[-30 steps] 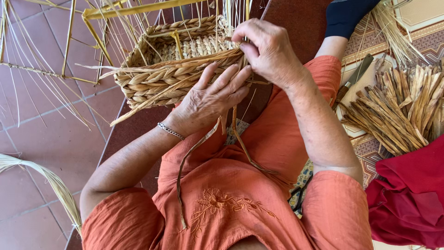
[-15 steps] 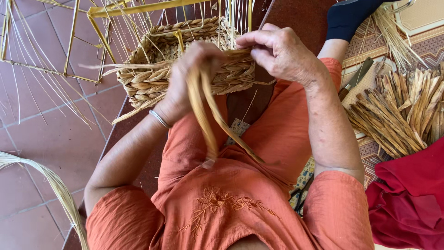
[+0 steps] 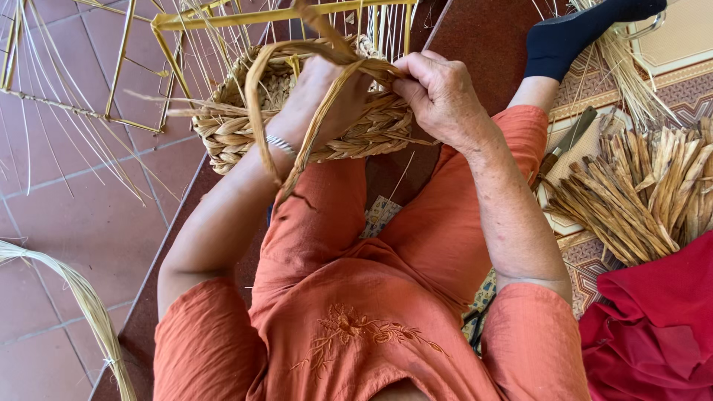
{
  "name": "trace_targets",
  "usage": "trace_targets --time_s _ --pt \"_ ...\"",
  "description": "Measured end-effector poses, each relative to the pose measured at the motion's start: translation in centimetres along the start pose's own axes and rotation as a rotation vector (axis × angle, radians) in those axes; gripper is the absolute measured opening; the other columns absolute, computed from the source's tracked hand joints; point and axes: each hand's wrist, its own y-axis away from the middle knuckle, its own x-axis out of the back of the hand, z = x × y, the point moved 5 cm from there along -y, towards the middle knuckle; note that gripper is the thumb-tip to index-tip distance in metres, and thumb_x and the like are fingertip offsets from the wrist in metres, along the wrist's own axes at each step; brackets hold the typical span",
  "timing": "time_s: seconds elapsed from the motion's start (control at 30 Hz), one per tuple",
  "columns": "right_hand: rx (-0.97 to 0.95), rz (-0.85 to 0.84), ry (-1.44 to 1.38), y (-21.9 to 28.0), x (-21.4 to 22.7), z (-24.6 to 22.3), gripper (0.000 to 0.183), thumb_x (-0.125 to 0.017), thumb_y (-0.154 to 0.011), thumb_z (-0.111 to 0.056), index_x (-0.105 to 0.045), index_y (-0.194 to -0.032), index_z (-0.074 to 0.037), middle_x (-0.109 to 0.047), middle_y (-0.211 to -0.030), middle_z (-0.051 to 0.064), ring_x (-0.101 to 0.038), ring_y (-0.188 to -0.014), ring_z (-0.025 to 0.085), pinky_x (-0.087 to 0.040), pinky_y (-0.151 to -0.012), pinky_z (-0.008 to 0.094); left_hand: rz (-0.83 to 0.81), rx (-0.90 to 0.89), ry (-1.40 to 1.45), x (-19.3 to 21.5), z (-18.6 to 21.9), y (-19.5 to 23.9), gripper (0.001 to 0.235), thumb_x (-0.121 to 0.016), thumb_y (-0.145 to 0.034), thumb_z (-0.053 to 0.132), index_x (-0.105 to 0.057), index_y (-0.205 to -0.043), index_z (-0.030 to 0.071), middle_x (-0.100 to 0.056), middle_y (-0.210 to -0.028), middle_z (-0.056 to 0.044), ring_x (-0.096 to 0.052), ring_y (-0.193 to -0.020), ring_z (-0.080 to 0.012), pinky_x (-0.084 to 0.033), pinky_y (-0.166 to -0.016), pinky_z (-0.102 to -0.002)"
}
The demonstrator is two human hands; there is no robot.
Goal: The person weaves a basket by hand, interlacing dried palm fibers through a metal frame. They repeatedly pull and tighten the fibers to form the basket's side walls, occasionally adjusting the frame and trimming excess material.
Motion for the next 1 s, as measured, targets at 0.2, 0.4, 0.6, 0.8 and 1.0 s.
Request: trace_targets --time_s 0.2,0.4,0.6,0.8,1.0 --pt "0.022 0.036 -0.015 0.1 0.1 0.0 0.008 -0.072 -0.103 0.0 -0.069 -0.11 -0.001 -0.067 -0.094 0.009 -0.068 -0.082 0.018 -0.057 -0.07 0.031 0.151 0.141 0.06 -1.4 -0.2 -1.5 0.013 -0.072 -0.094 0.017 -0.073 -0.094 0.004 -0.071 -0.069 -0.009 -0.066 -0.057 -0.0177 -0.051 -0.045 -0.033" --pt "0.012 0.096 -0.026 0.0 -0.4 -0.4 0.011 -0.074 -0.102 0.001 -0.071 -0.112 -0.004 -0.068 -0.09 0.009 -0.064 -0.077 0.017 -0.053 -0.067 0.032 0.358 0.29 0.685 -1.8 -0.3 5.3 0.016 -0.062 -0.105 0.016 -0.074 -0.106 0.005 -0.078 -0.09 -0.012 -0.073 -0.073 -0.011 -0.06 -0.061 -0.026" --pt "-0.149 0.154 -0.078 -0.8 -0.8 -0.3 0.024 -0.076 -0.094 -0.001 -0.069 -0.116 -0.007 -0.073 -0.092 0.002 -0.07 -0.077 0.013 -0.058 -0.063 0.028 0.27 -0.235 0.321 -1.3 5.5 8.0 0.019 -0.073 -0.098 0.007 -0.065 -0.114 0.001 -0.066 -0.14 -0.019 -0.058 -0.133 -0.0342 -0.052 -0.113 -0.045" --pt "0.258 0.075 0.205 0.1 -0.4 -2.0 0.007 -0.081 -0.097 -0.007 -0.077 -0.103 -0.008 -0.078 -0.099 0.006 -0.068 -0.087 0.02 -0.057 -0.079 0.038 0.242 -0.217 -0.203 1.4 3.0 6.4 0.054 -0.074 -0.084 -0.001 -0.063 -0.137 -0.008 -0.05 -0.149 -0.021 -0.047 -0.147 -0.0351 -0.031 -0.132 -0.056" --pt "0.177 0.002 0.261 0.2 -1.5 -1.2 0.021 -0.084 -0.101 -0.022 -0.076 -0.093 -0.004 -0.073 -0.082 0.007 -0.061 -0.075 0.02 -0.054 -0.064 0.034 0.179 -0.174 -0.445 2.5 0.9 6.8 0.034 -0.083 -0.088 0.027 -0.072 -0.112 0.007 -0.034 -0.159 -0.022 -0.027 -0.148 -0.0357 -0.007 -0.122 -0.066"
